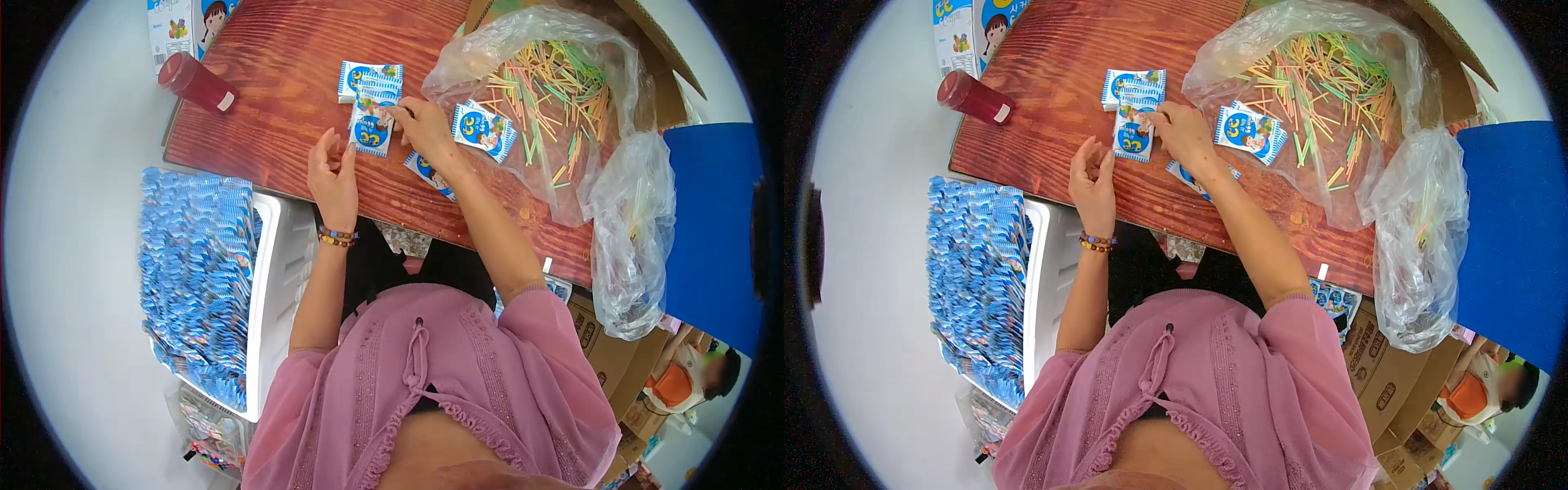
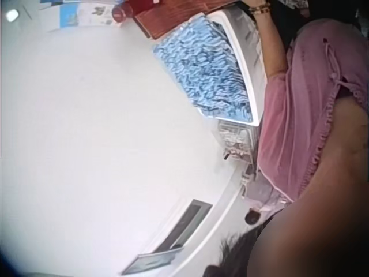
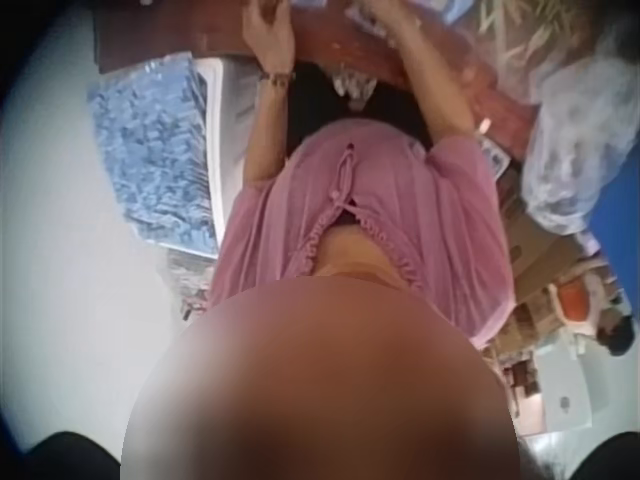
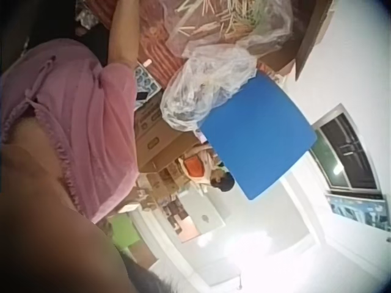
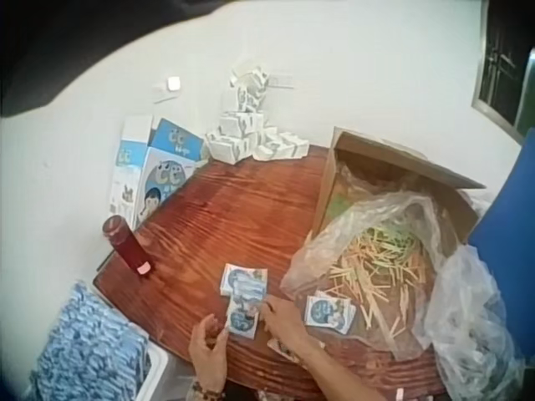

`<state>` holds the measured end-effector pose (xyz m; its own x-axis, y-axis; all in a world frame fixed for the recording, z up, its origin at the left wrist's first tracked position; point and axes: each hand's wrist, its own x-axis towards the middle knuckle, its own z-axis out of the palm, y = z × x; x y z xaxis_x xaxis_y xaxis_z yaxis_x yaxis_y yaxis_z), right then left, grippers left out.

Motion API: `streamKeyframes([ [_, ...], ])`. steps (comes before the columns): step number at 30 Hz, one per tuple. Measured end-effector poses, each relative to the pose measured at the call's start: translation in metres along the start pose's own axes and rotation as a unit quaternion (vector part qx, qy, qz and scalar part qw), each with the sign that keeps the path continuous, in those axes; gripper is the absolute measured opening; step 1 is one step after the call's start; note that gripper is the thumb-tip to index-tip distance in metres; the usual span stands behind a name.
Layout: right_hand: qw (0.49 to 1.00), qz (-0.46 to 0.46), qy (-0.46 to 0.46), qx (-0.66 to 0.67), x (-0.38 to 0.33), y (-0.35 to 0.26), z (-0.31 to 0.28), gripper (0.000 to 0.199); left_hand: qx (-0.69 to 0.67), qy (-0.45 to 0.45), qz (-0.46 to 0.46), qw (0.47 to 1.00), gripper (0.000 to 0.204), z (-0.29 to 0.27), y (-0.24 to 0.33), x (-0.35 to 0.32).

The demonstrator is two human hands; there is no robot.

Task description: Sorting and packaging small blue item packets on a wooden workbench.

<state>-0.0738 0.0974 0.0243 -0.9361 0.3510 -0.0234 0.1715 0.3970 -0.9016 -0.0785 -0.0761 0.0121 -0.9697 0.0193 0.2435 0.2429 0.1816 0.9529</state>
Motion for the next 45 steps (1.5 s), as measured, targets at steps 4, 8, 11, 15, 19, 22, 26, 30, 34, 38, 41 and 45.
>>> streamKeyframes([
  [4, 0.998, -0.006, 0.059, 0.009, -0.027, -0.005, -0.035, 0.025, 0.086, -0.105, 0.076, 0.988, 0.021, 0.010, 0.014, -0.019],
  [8, 0.984, -0.008, 0.079, -0.157, -0.073, 0.011, -0.069, 0.024, 0.146, -0.165, 0.196, 0.955, 0.028, 0.039, 0.017, -0.032],
  [11, 0.953, -0.014, 0.092, -0.287, -0.105, 0.021, -0.076, 0.027, 0.263, -0.209, 0.193, 0.922, 0.045, 0.060, 0.022, -0.034],
  [15, 0.942, -0.017, 0.101, -0.319, -0.114, 0.025, -0.072, 0.025, 0.287, -0.229, 0.204, 0.907, 0.048, 0.065, 0.019, -0.034],
  [19, 0.990, 0.044, 0.065, -0.121, -0.110, 0.040, -0.079, 0.018, 0.211, -0.234, 0.142, 0.938, 0.056, 0.068, 0.019, -0.033],
  [22, 0.992, 0.053, 0.025, 0.109, -0.110, 0.045, -0.086, 0.010, 0.101, -0.208, 0.089, 0.969, 0.044, 0.070, 0.029, -0.031],
  [26, 0.951, 0.025, 0.037, 0.306, -0.108, 0.039, -0.093, 0.003, -0.221, -0.280, -0.177, 0.917, 0.008, 0.072, 0.045, -0.031],
  [30, 0.958, 0.023, 0.038, 0.283, -0.109, 0.043, -0.092, 0.009, -0.229, -0.268, -0.171, 0.920, 0.009, 0.076, 0.048, -0.035],
  [34, 0.955, 0.029, 0.081, 0.284, -0.108, 0.047, -0.096, 0.011, -0.271, -0.229, -0.214, 0.910, 0.011, 0.083, 0.055, -0.044],
  [38, 0.972, 0.048, 0.065, 0.222, -0.109, 0.048, -0.109, 0.022, -0.313, -0.192, -0.277, 0.888, 0.013, 0.091, 0.046, -0.047],
  [41, 0.965, 0.027, 0.087, 0.246, -0.094, 0.060, -0.138, 0.027, -0.342, -0.191, -0.328, 0.860, 0.020, 0.091, 0.040, -0.040],
  [45, 0.947, -0.028, 0.316, 0.055, -0.046, 0.071, -0.215, 0.035, -0.373, -0.213, -0.361, 0.828, 0.021, 0.090, 0.049, -0.038],
])
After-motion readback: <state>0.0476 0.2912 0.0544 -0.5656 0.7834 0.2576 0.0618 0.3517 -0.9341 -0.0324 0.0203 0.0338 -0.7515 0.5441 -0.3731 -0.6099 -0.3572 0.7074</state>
